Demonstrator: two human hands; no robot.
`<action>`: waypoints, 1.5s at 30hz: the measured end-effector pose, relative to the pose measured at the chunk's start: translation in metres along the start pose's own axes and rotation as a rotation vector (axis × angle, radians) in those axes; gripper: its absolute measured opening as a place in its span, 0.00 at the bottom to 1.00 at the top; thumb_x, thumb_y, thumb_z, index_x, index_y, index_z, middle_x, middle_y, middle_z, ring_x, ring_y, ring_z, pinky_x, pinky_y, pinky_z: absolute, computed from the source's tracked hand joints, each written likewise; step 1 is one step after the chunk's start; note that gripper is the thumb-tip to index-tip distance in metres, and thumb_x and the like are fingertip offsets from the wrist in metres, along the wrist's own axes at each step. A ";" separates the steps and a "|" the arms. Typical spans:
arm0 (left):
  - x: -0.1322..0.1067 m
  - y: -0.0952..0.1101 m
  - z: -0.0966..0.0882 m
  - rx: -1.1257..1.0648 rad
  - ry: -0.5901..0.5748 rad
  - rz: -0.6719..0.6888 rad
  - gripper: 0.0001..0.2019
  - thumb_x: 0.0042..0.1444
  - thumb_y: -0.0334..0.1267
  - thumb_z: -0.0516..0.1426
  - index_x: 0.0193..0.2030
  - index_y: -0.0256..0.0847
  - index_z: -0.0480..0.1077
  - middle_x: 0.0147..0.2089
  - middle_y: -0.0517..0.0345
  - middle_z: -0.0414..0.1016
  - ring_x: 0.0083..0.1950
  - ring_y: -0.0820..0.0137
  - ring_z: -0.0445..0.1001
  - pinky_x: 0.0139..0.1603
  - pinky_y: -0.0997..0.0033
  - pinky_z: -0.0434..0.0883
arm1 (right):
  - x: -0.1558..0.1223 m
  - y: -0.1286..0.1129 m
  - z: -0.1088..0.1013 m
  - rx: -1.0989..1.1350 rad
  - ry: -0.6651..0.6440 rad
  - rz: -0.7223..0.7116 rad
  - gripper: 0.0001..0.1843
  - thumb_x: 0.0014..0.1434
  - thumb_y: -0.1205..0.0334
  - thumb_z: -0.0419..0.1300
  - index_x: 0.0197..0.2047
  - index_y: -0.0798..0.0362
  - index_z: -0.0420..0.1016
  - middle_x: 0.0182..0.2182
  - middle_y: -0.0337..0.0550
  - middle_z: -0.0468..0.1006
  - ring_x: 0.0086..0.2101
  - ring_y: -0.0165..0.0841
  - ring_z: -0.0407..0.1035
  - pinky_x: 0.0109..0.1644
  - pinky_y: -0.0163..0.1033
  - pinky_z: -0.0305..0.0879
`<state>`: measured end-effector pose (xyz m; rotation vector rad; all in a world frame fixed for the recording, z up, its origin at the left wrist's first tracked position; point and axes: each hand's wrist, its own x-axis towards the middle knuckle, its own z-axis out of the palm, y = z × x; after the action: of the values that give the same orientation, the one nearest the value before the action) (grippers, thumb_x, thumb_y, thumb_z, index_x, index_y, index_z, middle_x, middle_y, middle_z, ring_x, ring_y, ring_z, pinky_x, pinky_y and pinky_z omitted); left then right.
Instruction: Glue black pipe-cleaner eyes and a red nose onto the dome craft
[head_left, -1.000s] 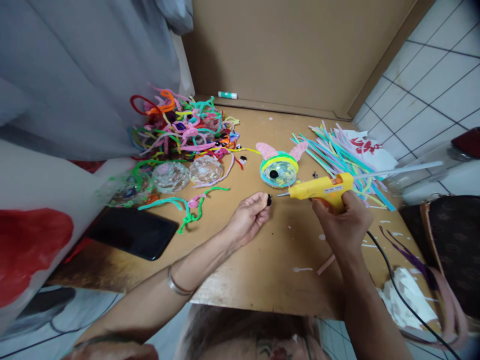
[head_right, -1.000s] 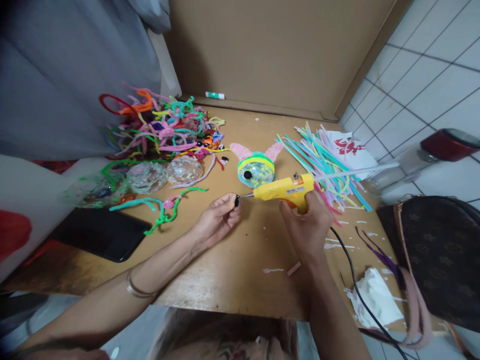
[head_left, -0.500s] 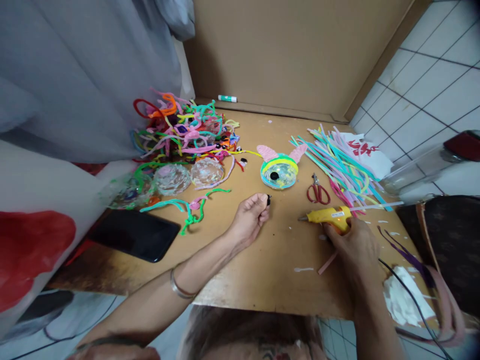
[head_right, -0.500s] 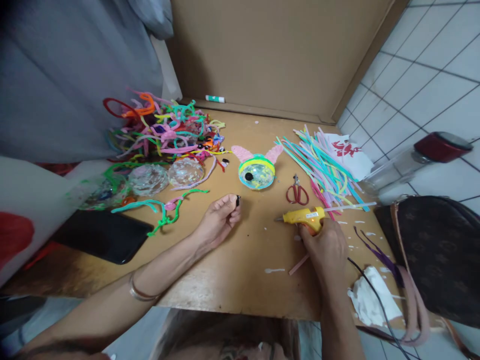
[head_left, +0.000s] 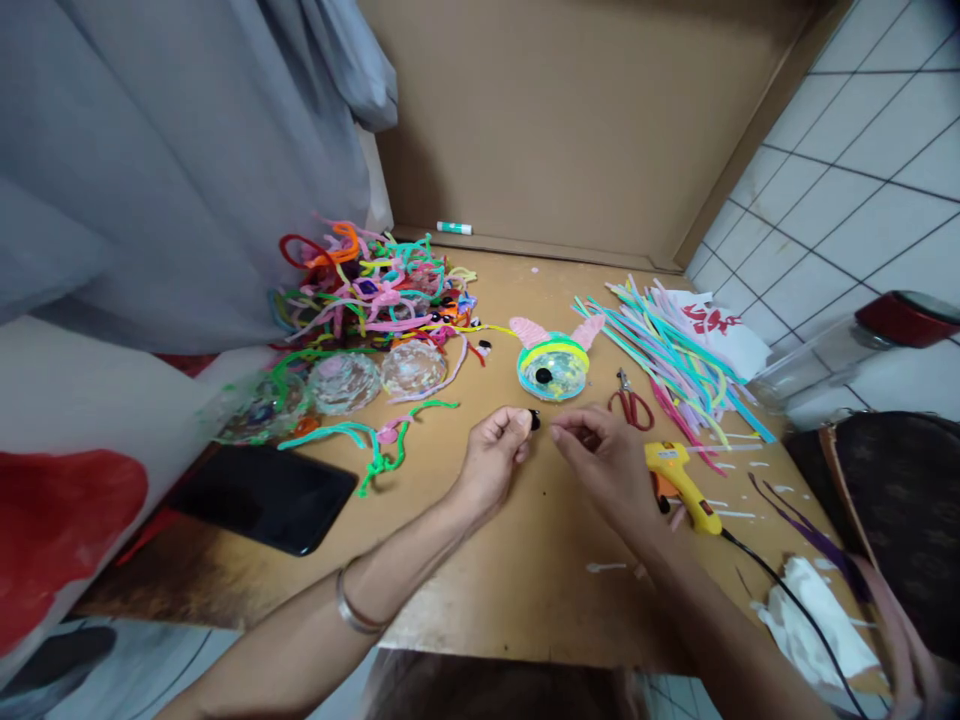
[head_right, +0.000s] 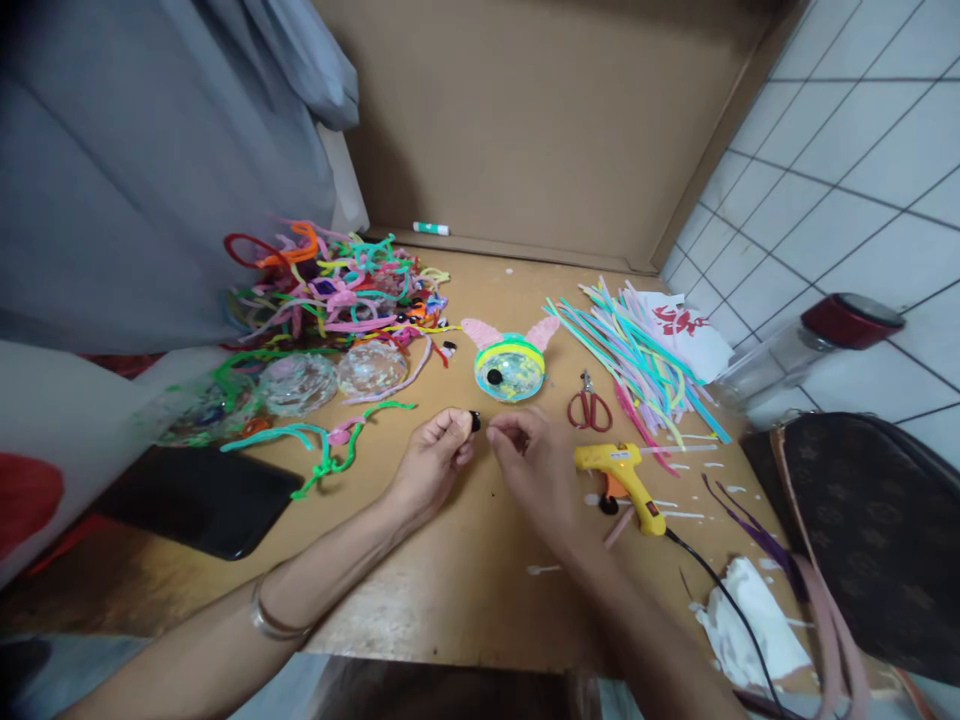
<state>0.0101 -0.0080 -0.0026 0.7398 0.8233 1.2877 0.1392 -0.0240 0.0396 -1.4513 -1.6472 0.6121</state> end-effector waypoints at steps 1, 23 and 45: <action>0.001 -0.001 -0.001 0.011 0.001 0.007 0.21 0.45 0.53 0.64 0.24 0.37 0.63 0.21 0.66 0.57 0.22 0.80 0.52 0.24 0.77 0.52 | 0.003 0.002 0.006 0.047 0.005 0.034 0.07 0.52 0.60 0.59 0.28 0.54 0.76 0.25 0.41 0.76 0.25 0.30 0.67 0.28 0.35 0.62; -0.005 -0.012 -0.011 0.223 0.009 0.086 0.17 0.50 0.51 0.61 0.28 0.37 0.69 0.21 0.65 0.60 0.24 0.78 0.55 0.26 0.76 0.54 | -0.008 0.013 0.028 0.673 0.095 0.473 0.11 0.37 0.58 0.69 0.25 0.55 0.78 0.17 0.35 0.72 0.18 0.23 0.58 0.20 0.31 0.56; -0.007 -0.014 -0.012 0.185 -0.011 0.110 0.15 0.52 0.49 0.61 0.28 0.38 0.67 0.22 0.66 0.60 0.24 0.78 0.56 0.28 0.76 0.58 | -0.010 0.009 0.042 0.792 0.099 0.488 0.06 0.40 0.62 0.64 0.20 0.54 0.72 0.15 0.32 0.71 0.16 0.22 0.60 0.20 0.28 0.58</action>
<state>0.0067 -0.0171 -0.0200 0.9499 0.9115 1.3147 0.1089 -0.0246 0.0075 -1.2278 -0.7916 1.2666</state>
